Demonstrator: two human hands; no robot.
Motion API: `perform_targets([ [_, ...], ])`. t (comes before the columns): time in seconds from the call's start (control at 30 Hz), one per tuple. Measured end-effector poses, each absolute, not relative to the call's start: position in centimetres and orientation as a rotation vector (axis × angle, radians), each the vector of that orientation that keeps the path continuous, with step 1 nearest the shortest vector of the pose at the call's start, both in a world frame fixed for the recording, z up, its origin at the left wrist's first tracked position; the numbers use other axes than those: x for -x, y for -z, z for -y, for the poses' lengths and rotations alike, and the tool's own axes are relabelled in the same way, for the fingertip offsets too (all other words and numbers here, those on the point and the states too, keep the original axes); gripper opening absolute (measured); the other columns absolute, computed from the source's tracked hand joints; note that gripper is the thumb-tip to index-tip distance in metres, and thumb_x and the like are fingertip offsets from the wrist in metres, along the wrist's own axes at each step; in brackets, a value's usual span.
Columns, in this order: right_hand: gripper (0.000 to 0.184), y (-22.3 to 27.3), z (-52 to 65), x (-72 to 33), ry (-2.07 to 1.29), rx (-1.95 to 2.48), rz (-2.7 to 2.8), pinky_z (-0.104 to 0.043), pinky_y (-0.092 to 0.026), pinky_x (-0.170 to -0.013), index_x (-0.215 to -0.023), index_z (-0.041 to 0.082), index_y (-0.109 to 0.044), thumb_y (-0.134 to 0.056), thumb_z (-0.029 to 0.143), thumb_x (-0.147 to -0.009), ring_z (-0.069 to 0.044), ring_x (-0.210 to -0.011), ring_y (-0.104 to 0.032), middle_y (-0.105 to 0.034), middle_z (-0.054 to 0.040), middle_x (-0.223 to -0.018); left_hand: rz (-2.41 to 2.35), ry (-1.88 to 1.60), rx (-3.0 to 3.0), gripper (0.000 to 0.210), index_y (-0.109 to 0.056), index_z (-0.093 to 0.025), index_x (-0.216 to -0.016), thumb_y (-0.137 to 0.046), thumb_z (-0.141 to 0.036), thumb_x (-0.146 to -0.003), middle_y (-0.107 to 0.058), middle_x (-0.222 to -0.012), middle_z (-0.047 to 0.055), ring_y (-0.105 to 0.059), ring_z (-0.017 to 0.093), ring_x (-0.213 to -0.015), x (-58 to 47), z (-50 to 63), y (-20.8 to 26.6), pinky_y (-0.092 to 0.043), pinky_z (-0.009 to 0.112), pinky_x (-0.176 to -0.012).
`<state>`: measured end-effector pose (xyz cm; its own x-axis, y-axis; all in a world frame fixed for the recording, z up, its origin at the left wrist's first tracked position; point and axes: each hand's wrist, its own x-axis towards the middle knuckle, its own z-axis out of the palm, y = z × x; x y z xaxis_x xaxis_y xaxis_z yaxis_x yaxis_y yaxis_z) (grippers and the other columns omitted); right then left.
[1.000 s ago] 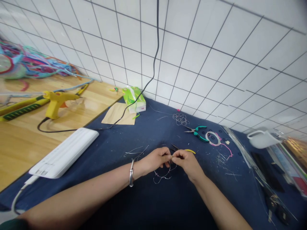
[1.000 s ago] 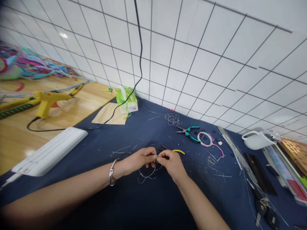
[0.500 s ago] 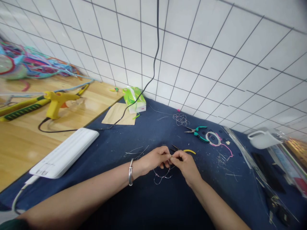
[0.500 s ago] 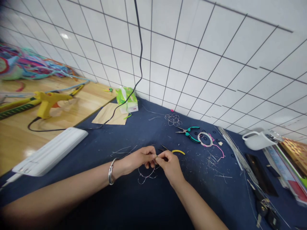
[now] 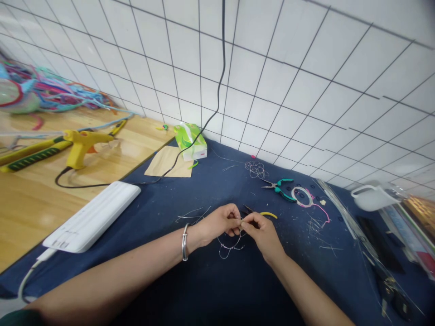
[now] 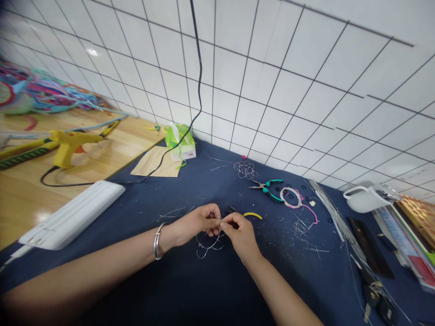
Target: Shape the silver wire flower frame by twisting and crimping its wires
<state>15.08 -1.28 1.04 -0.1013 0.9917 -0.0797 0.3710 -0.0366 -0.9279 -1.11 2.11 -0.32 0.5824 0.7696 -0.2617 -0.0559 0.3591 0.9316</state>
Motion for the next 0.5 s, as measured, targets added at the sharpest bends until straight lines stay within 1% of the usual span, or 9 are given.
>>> perform_targets([
  [0.17,0.018,-0.98,1.40,-14.82,-1.088,1.471,1.529,-0.022,-0.035,-0.058,-0.072,0.018,-0.056,-0.051,0.034,-0.077,-0.011,-0.062,-0.045,-0.051,0.0028,-0.065,-0.703,-0.661,-1.045,0.015,-0.050,-0.016,-0.087,-0.053,-0.028,-0.079,-0.057,-0.071,0.001,-0.056,0.011,-0.064,1.22,-2.11,-0.56,-0.043,0.024,-0.060],
  [0.37,0.017,-1.11,1.57,-14.51,-1.061,1.469,1.526,-0.022,-0.036,-0.059,-0.072,0.019,-0.056,-0.051,0.034,-0.077,-0.011,-0.062,-0.044,-0.052,0.0028,-0.066,-0.763,-0.691,-1.066,0.017,-0.050,-0.015,-0.082,-0.052,-0.033,-0.080,-0.056,-0.066,-0.001,-0.056,0.010,-0.061,1.09,-1.90,-0.64,-0.042,0.023,-0.059],
  [0.5,0.016,-1.14,1.55,-14.49,-1.059,1.473,1.527,-0.022,-0.036,-0.057,-0.072,0.018,-0.054,-0.052,0.034,-0.076,-0.010,-0.061,-0.044,-0.050,0.0029,-0.065,-0.792,-0.698,-1.087,0.016,-0.049,-0.016,-0.081,-0.051,-0.032,-0.080,-0.054,-0.064,-0.002,-0.054,0.009,-0.058,0.94,-1.74,-0.55,-0.042,0.022,-0.055],
])
